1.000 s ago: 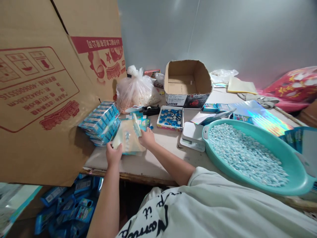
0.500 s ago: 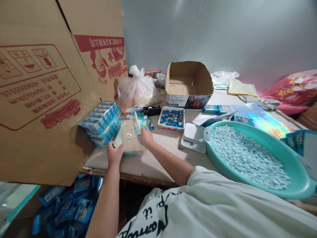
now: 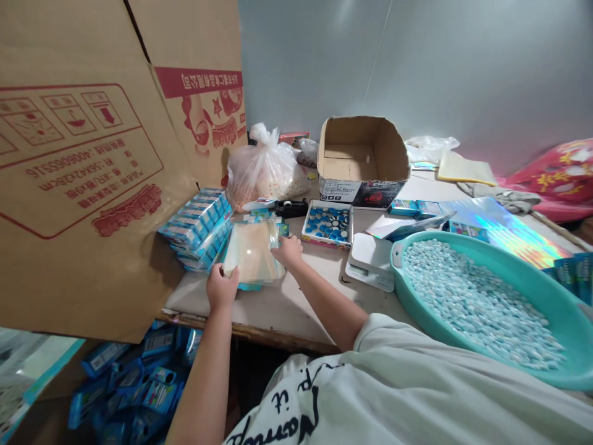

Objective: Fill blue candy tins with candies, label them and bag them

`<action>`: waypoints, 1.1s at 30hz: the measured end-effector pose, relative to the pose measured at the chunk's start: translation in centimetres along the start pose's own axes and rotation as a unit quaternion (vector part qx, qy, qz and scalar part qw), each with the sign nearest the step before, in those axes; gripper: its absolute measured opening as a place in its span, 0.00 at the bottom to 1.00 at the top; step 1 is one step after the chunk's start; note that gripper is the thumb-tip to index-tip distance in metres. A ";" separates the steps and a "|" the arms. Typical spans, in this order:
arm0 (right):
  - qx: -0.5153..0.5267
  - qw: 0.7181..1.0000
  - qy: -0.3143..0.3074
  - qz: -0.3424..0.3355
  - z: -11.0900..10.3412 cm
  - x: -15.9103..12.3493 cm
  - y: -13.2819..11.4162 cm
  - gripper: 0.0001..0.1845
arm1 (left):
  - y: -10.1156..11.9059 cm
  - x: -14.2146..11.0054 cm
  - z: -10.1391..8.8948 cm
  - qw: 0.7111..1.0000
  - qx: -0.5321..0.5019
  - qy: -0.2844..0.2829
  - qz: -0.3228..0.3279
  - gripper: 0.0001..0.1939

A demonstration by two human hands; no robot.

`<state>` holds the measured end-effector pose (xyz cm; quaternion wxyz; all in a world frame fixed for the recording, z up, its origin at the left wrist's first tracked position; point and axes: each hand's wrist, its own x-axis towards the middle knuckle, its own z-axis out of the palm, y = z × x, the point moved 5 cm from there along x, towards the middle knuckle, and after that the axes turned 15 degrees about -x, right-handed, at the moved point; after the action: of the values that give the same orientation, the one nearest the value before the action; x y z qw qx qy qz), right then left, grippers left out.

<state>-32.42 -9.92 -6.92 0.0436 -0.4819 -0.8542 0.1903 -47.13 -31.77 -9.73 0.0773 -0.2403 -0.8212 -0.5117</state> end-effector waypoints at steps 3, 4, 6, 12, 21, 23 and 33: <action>0.006 1.000 0.001 0.009 0.1 0.2 0.0 0.27 | 0.0 -0.1 0.0 1.000 -0.001 -0.001 0.015 0.21; 0.007 1.000 0.001 0.010 0.1 0.3 -0.1 0.28 | 0.0 -0.1 0.0 1.000 -0.001 -0.001 0.019 0.20; 0.010 1.000 0.000 0.014 0.2 0.3 -0.4 0.28 | 0.0 -0.1 0.0 1.000 -0.001 -0.001 0.025 0.20; 0.028 0.999 -0.003 0.025 0.2 0.7 -1.0 0.28 | 0.2 -0.1 0.1 1.000 0.001 -0.007 0.029 0.18; 0.165 0.985 -0.020 0.034 0.2 1.3 -1.0 0.31 | 0.2 -0.1 0.0 1.000 0.007 -0.018 0.015 0.18; 0.224 0.974 -0.029 0.032 0.4 1.2 -1.2 0.29 | 0.1 -0.1 0.0 1.000 0.005 -0.021 0.014 0.18; 0.466 0.876 -0.094 0.086 1.9 0.5 -1.6 0.23 | 0.1 0.1 0.0 0.999 -0.012 -0.021 0.024 0.17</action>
<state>-34.49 -10.73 -8.11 0.1659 -0.4574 -0.6219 0.6136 -47.16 -31.71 -9.67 0.0695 -0.2718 -0.8105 -0.5142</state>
